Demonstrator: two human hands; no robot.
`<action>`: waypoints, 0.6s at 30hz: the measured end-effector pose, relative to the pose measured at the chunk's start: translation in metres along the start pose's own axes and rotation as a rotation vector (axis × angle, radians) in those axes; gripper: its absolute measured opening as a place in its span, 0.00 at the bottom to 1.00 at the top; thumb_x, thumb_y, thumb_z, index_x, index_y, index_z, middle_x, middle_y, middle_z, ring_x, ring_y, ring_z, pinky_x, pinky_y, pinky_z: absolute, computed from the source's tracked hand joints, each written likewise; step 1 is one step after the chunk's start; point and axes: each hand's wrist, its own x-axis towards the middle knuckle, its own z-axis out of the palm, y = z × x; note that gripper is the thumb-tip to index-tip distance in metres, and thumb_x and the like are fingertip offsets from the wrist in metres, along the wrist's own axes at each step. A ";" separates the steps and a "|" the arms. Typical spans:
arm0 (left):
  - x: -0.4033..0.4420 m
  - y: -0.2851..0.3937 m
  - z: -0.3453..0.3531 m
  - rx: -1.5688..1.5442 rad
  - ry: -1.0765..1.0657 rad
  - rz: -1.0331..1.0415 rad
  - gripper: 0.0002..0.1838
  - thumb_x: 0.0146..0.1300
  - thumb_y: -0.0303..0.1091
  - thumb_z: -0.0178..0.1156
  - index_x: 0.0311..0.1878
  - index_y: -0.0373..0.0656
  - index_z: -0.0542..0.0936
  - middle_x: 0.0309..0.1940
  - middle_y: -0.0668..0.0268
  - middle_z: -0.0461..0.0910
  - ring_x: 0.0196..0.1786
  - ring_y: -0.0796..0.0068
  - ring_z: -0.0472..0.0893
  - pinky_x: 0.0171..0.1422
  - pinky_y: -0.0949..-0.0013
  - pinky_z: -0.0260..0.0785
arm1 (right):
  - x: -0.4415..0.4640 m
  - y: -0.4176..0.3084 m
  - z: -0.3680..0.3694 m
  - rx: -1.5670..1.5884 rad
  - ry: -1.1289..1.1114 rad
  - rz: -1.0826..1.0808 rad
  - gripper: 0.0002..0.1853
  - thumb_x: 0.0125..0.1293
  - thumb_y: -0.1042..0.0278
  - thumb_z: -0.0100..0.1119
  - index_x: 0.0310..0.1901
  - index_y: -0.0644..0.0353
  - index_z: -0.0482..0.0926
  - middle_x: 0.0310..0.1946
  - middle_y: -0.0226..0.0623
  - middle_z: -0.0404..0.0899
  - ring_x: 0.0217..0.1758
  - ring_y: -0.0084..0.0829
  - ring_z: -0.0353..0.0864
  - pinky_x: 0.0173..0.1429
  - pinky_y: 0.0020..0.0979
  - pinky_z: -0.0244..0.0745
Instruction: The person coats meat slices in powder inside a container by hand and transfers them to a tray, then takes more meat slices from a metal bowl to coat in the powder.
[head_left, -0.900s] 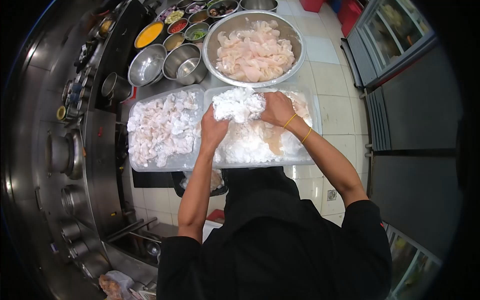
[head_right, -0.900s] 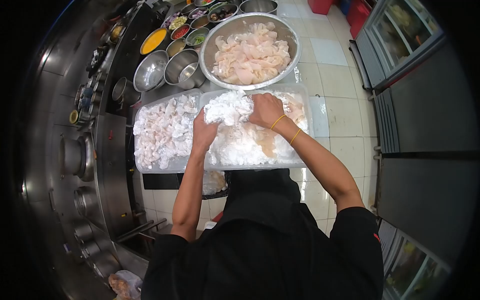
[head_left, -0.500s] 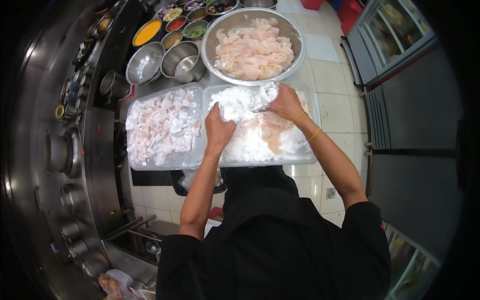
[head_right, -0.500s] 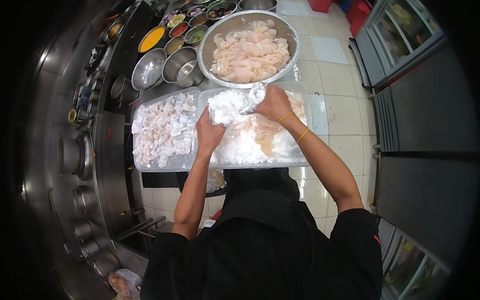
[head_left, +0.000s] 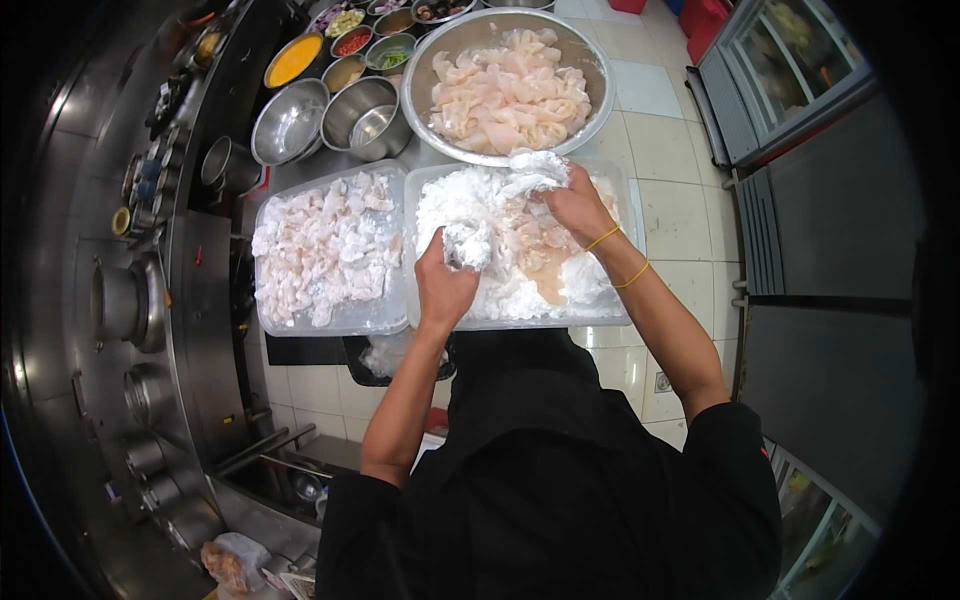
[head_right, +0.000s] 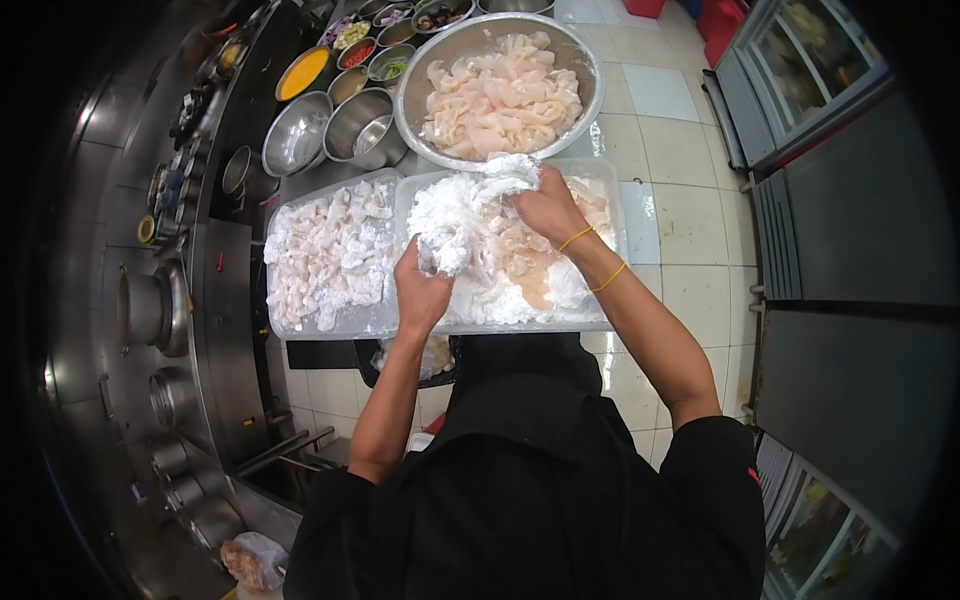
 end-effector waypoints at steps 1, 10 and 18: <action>-0.002 0.005 -0.001 0.040 0.011 0.001 0.17 0.55 0.23 0.61 0.49 0.32 0.78 0.40 0.52 0.84 0.44 0.61 0.84 0.49 0.65 0.73 | 0.001 0.004 -0.001 -0.042 -0.031 -0.025 0.21 0.54 0.80 0.57 0.52 0.68 0.77 0.47 0.37 0.82 0.50 0.28 0.79 0.57 0.29 0.72; -0.014 -0.031 0.003 0.474 -0.181 0.026 0.40 0.44 0.28 0.64 0.65 0.29 0.65 0.51 0.36 0.74 0.57 0.37 0.73 0.63 0.52 0.65 | -0.015 0.021 0.001 -1.158 -0.359 -0.287 0.44 0.42 0.71 0.70 0.67 0.54 0.66 0.65 0.52 0.65 0.70 0.56 0.61 0.64 0.52 0.68; 0.024 -0.035 0.026 0.526 -0.235 -0.049 0.43 0.42 0.30 0.67 0.66 0.31 0.64 0.49 0.39 0.77 0.55 0.39 0.75 0.65 0.50 0.64 | 0.003 0.047 0.024 -1.307 -0.220 -0.202 0.45 0.40 0.66 0.73 0.67 0.44 0.67 0.61 0.50 0.70 0.64 0.56 0.69 0.57 0.51 0.74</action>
